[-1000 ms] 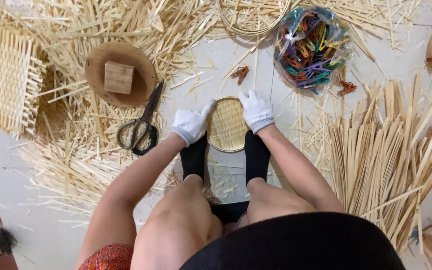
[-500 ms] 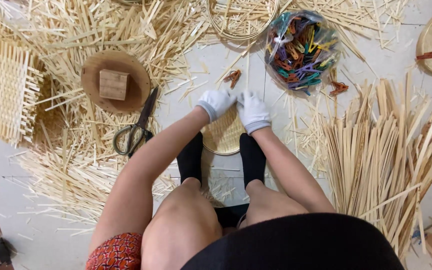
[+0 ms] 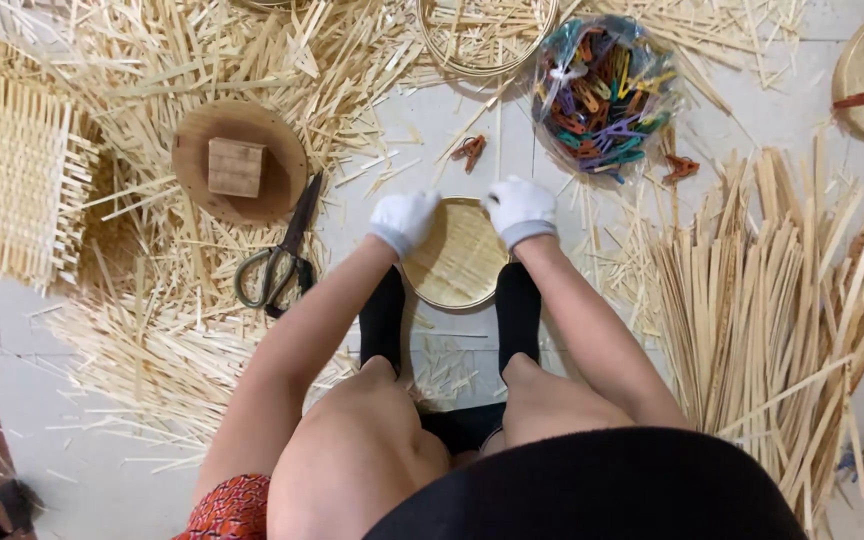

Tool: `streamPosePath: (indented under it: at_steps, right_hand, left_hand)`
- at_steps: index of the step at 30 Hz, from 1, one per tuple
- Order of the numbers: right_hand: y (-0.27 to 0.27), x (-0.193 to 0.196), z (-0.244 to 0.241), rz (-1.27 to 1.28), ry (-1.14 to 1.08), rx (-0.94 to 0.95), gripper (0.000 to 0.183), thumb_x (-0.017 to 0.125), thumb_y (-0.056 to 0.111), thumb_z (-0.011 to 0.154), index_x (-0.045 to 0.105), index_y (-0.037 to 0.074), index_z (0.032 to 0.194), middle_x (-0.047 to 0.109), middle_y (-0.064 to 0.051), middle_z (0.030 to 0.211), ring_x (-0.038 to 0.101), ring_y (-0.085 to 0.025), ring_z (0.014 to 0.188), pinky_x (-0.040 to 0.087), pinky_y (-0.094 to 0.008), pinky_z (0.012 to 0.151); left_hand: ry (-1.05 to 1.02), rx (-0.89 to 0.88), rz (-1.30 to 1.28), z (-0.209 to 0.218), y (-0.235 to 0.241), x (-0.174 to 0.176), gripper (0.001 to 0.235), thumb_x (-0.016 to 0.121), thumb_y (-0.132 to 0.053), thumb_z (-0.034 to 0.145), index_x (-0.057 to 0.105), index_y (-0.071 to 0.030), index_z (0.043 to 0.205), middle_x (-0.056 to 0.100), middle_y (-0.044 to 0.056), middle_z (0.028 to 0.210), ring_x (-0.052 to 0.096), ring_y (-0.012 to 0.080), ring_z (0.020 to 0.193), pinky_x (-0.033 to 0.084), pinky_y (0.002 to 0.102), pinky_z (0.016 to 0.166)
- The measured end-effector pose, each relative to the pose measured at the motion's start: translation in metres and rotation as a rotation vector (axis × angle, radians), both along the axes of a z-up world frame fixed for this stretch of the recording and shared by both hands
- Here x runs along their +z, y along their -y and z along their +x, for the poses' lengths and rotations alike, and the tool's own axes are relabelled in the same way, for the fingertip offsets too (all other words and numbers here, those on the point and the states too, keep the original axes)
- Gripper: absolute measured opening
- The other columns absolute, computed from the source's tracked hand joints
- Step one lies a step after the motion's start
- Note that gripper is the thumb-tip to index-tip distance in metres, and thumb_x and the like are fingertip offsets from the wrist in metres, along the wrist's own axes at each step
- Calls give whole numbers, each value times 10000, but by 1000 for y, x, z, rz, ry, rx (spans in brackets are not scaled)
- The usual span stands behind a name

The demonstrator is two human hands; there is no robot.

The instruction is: Weaving and shaping bamboo strips into various structures such as circular bases and rectangular mats.

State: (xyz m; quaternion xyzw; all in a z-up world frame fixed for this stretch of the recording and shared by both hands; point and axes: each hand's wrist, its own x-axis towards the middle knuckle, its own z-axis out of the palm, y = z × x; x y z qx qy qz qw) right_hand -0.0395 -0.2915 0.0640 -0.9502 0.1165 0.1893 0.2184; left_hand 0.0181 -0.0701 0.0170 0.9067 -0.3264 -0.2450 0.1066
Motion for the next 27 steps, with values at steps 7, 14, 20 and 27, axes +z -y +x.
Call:
streamPosePath:
  at_steps: [7,14,20,27]
  right_hand:
    - [-49,6,15,-191,50,361,201,688,423,864,785,248,872,724,-47,933,644,-280,1016,430,-558,849]
    - [-58,-22,-11,-252,96,349,150,651,332,903,715,198,927,711,-48,883,662,-267,934,411,-540,824]
    - [-61,-34,-19,-336,264,340,81,606,183,883,653,189,948,697,-27,860,661,-241,879,416,-508,808]
    - [-46,21,4,-200,-50,221,214,662,431,880,741,241,941,717,-52,870,667,-295,882,392,-555,796]
  left_hand:
    - [36,278,7,-41,-38,25,174,590,-291,936,649,-127,937,736,158,829,713,407,724,554,535,640]
    - [-38,176,133,-30,-28,19,208,567,-297,930,681,-126,967,756,151,857,735,372,761,564,516,663]
    - [-100,93,271,-9,-6,54,399,520,-458,1023,767,-152,954,769,125,855,753,337,776,565,495,668]
    - [-53,-37,317,-6,-15,7,304,565,-379,956,806,-194,966,774,110,891,763,314,805,578,484,662]
